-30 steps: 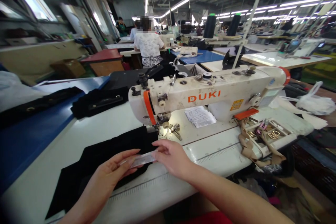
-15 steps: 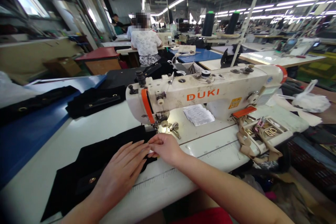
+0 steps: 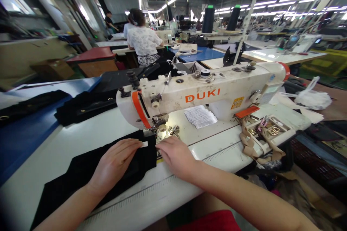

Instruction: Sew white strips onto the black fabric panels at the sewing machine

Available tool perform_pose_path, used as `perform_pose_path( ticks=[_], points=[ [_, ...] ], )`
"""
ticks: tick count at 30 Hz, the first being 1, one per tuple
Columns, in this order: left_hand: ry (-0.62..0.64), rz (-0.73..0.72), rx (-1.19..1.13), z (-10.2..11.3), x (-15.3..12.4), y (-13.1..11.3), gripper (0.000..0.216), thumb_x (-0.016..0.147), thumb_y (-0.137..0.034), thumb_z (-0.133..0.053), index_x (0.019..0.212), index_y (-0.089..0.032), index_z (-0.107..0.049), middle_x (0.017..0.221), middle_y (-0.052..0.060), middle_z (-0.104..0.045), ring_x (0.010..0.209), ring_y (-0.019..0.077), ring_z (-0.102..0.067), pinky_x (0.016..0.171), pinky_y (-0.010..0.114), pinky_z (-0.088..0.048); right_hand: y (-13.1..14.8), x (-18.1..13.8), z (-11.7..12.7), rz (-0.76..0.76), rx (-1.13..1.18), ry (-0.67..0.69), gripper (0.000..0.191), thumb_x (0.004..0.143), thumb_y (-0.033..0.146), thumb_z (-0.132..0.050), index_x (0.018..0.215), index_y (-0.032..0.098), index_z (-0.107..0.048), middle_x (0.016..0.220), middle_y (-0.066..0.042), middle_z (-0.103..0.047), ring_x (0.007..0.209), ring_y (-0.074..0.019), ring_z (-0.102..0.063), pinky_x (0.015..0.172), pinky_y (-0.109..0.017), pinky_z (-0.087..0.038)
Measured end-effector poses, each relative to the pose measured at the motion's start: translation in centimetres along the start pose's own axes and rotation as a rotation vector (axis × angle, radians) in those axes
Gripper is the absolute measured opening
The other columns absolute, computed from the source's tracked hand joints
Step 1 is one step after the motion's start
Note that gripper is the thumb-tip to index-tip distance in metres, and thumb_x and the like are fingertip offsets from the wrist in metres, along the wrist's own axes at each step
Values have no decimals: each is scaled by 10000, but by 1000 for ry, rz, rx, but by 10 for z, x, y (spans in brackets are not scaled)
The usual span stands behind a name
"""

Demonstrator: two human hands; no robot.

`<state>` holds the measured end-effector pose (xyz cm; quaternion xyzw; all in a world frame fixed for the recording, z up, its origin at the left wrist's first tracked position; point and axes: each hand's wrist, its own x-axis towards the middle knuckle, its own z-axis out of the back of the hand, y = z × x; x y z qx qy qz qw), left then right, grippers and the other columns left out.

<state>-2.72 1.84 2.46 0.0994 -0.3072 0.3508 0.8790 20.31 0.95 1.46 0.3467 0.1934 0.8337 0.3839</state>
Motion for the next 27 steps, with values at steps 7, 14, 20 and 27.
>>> perform_pose_path(
  ticks=[7,14,20,27],
  points=[
    [87,-114,36,-13,6,-2,232,938,-138,-453,995,-143,-677,989,76,-721,970,205,-634,876,366,-533,5,-20,-5,314,-315,198,220,963,179,-470,1071,121,-653,1175,-103,-652,1098,-204,-556,982,-337,-443],
    [245,-168,32,-13,5,3,291,918,-110,-421,1040,-156,-681,1003,82,-729,953,212,-655,859,375,-538,3,-21,-4,335,-336,202,220,968,171,-459,1068,116,-647,1179,-112,-645,1101,-208,-546,978,-347,-440],
    [247,-199,-16,-14,3,6,317,914,-101,-424,1121,-163,-656,1039,83,-724,969,200,-657,875,365,-536,2,-23,-5,339,-316,190,215,959,163,-471,1071,116,-648,1174,-116,-648,1107,-212,-543,980,-349,-440],
    [205,-224,-22,-14,7,4,292,924,-99,-417,1094,-140,-651,1025,86,-725,949,198,-661,858,359,-543,1,-24,-5,326,-296,198,221,951,157,-474,1092,117,-638,1174,-114,-648,1117,-211,-538,986,-355,-435]
  ],
)
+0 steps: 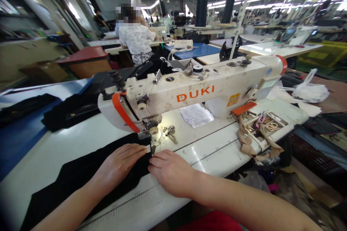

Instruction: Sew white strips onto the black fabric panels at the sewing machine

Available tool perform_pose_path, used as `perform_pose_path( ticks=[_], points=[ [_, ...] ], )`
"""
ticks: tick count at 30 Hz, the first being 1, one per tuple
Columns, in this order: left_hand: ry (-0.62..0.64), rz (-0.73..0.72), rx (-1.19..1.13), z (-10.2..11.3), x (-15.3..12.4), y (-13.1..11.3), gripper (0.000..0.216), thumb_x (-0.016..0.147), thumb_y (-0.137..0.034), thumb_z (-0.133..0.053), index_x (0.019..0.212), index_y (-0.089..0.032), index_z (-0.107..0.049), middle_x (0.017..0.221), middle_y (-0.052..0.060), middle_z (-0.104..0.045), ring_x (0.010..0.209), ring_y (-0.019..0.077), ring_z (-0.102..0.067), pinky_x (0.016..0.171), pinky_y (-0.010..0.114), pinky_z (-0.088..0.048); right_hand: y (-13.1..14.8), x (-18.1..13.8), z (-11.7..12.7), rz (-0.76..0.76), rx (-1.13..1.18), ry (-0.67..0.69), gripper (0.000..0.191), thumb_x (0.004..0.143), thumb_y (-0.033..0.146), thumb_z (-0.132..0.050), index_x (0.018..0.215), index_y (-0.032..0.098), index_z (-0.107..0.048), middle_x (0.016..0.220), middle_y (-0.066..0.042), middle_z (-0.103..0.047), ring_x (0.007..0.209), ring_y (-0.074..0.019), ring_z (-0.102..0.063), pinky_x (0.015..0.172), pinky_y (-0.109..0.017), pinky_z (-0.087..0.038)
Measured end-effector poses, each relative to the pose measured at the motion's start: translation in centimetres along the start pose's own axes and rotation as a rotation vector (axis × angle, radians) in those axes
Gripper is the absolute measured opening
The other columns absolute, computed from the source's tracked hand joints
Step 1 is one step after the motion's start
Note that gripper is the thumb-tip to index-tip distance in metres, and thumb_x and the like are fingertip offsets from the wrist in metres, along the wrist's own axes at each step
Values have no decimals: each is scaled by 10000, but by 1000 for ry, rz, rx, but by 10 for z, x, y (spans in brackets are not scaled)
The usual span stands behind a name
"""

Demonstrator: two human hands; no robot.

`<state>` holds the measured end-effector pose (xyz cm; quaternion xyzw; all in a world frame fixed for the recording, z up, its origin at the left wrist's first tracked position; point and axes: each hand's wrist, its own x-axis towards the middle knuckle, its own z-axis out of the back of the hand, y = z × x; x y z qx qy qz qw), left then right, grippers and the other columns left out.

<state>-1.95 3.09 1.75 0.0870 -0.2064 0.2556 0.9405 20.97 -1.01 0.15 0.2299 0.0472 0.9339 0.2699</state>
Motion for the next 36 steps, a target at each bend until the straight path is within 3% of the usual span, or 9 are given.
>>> perform_pose_path(
  ticks=[9,19,36],
  points=[
    [14,20,-67,-5,-2,0,312,917,-119,-445,1160,-159,-637,1054,95,-717,987,201,-652,883,374,-536,0,0,0,-6,19,6,210,931,143,-503,1088,114,-640,1187,-121,-643,1123,-208,-540,991,-355,-433],
    [-10,14,-42,-6,-2,0,274,922,-115,-450,1106,-150,-650,1034,91,-721,969,201,-661,869,375,-545,0,-1,-2,3,-3,-11,214,948,147,-472,1072,119,-643,1185,-112,-644,1118,-212,-539,999,-354,-428],
    [-13,13,-28,-3,-1,-3,259,936,-113,-436,1080,-143,-649,1017,80,-725,959,194,-670,852,361,-560,-1,0,3,8,25,-41,193,942,124,-473,971,123,-663,1048,-92,-678,1038,-202,-560,960,-329,-451]
  ],
)
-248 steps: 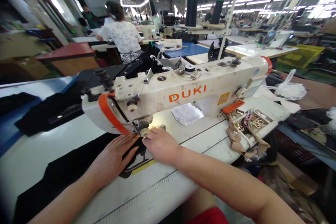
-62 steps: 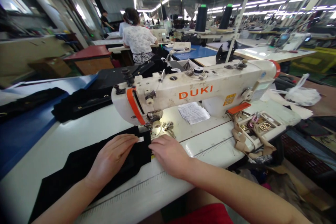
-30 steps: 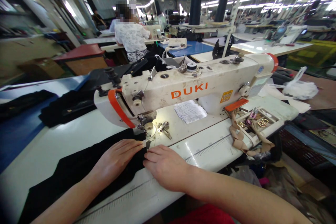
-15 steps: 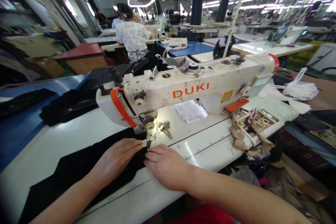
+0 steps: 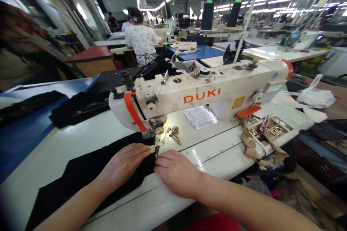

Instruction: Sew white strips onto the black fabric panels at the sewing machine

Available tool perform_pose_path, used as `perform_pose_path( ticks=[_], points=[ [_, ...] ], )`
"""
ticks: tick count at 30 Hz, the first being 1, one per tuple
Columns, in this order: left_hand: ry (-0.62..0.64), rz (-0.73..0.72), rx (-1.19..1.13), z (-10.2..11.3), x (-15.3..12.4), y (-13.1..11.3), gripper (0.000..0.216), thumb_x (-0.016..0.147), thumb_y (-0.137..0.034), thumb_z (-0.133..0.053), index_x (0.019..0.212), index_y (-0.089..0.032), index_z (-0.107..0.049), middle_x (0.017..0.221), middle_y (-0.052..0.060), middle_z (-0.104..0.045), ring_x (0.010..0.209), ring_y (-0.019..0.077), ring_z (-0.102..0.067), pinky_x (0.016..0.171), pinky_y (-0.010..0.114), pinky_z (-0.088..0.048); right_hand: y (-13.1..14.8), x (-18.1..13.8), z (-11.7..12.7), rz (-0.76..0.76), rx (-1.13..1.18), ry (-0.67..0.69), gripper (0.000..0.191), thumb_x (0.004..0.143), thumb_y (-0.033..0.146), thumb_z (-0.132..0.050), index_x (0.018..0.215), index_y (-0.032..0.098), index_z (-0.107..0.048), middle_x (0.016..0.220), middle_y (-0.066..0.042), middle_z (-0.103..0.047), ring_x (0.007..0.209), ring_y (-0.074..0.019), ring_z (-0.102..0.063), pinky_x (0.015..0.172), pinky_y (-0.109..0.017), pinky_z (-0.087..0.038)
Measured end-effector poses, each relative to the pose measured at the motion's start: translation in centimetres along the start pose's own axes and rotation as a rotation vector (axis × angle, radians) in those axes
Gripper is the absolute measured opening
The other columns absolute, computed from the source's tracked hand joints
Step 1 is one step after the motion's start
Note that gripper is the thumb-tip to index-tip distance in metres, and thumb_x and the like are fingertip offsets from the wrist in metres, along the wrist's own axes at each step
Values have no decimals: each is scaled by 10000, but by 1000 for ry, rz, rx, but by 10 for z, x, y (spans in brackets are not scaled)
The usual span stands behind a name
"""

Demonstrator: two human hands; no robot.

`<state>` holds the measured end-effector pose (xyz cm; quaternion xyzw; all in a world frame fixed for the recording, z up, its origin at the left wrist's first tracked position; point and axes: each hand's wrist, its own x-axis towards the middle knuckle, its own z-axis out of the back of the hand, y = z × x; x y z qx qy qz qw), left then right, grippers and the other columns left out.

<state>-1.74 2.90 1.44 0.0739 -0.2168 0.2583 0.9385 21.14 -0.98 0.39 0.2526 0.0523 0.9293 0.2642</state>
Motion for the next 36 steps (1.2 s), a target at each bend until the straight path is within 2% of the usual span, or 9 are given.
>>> perform_pose_path(
  ticks=[20,26,33,36],
  points=[
    [-43,-59,36,7,6,-3,267,959,-140,-408,1029,-128,-665,963,75,-735,906,179,-675,824,332,-561,0,-1,-3,-1,-2,-30,201,947,124,-458,956,126,-659,1050,-99,-677,1041,-202,-556,961,-338,-446],
    [-16,-58,42,6,6,-2,266,955,-138,-413,1056,-137,-659,981,73,-733,915,180,-674,831,342,-560,1,-1,0,-7,18,-21,202,941,121,-460,963,127,-661,1027,-92,-678,1013,-200,-564,946,-326,-446],
    [-1,-60,40,8,7,-4,274,947,-134,-413,1037,-116,-671,978,89,-733,907,194,-675,825,358,-566,-15,22,3,-129,-47,23,154,916,137,-524,996,138,-655,905,-82,-668,887,-204,-565,845,-336,-458],
    [39,-26,28,10,6,-8,294,942,-139,-405,1046,-115,-679,1004,92,-732,926,199,-673,845,360,-564,-24,30,0,-116,-108,81,123,919,150,-537,945,138,-656,895,-75,-654,883,-207,-549,839,-327,-448]
  ],
)
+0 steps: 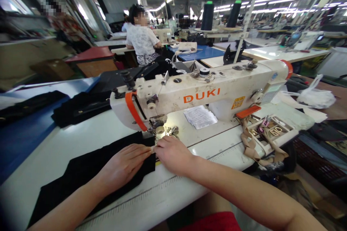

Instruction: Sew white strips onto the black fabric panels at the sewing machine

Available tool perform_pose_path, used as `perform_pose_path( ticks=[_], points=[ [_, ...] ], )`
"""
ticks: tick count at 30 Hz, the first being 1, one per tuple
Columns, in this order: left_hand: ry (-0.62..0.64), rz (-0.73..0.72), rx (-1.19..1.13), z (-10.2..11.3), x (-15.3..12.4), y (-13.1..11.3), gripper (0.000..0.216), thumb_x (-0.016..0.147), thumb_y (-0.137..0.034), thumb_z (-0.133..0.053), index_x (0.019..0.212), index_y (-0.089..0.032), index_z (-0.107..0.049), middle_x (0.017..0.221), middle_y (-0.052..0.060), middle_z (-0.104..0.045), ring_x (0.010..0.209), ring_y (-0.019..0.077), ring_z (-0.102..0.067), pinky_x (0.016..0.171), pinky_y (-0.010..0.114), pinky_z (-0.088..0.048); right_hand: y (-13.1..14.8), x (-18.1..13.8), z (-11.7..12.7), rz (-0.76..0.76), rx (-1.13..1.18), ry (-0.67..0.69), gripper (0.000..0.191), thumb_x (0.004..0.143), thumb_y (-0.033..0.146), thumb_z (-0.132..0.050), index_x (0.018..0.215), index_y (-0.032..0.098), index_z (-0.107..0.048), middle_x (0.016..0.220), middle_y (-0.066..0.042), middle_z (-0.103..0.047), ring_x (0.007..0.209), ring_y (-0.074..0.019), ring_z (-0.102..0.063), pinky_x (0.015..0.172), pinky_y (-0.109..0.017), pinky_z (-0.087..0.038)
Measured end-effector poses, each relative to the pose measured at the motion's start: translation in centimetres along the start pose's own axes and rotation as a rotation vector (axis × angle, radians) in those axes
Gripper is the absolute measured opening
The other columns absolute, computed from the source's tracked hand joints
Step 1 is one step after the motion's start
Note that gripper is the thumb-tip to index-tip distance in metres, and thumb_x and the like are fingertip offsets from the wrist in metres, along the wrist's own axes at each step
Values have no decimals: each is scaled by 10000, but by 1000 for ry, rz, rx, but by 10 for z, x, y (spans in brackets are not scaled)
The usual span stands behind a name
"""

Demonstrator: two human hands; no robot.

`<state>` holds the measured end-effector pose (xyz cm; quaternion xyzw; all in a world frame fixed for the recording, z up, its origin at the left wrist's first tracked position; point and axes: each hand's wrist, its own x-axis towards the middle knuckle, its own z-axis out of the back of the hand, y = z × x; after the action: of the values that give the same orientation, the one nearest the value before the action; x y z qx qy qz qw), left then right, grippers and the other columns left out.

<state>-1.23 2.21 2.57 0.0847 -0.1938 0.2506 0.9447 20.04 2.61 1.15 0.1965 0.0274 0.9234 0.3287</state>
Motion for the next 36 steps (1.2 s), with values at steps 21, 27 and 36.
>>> perform_pose_path(
  ticks=[21,27,36],
  points=[
    [96,272,-38,-18,-1,6,370,941,-305,-460,1251,-160,-600,1253,84,-656,1184,216,-587,1010,405,-484,-22,16,-2,26,-136,23,139,920,126,-511,894,124,-648,851,-70,-616,835,-206,-532,772,-324,-409],
    [112,254,-30,-19,0,10,373,948,-298,-448,1255,-142,-592,1277,91,-640,1195,218,-578,1019,412,-476,-22,16,-4,16,-130,30,134,916,127,-518,934,123,-650,863,-67,-624,848,-214,-532,793,-331,-410],
    [125,244,-22,-22,-1,14,394,952,-336,-439,1264,-144,-584,1285,94,-635,1209,223,-571,1013,425,-480,-23,16,-6,9,-139,9,165,937,138,-479,899,128,-640,862,-78,-620,864,-218,-531,805,-341,-413]
  ],
)
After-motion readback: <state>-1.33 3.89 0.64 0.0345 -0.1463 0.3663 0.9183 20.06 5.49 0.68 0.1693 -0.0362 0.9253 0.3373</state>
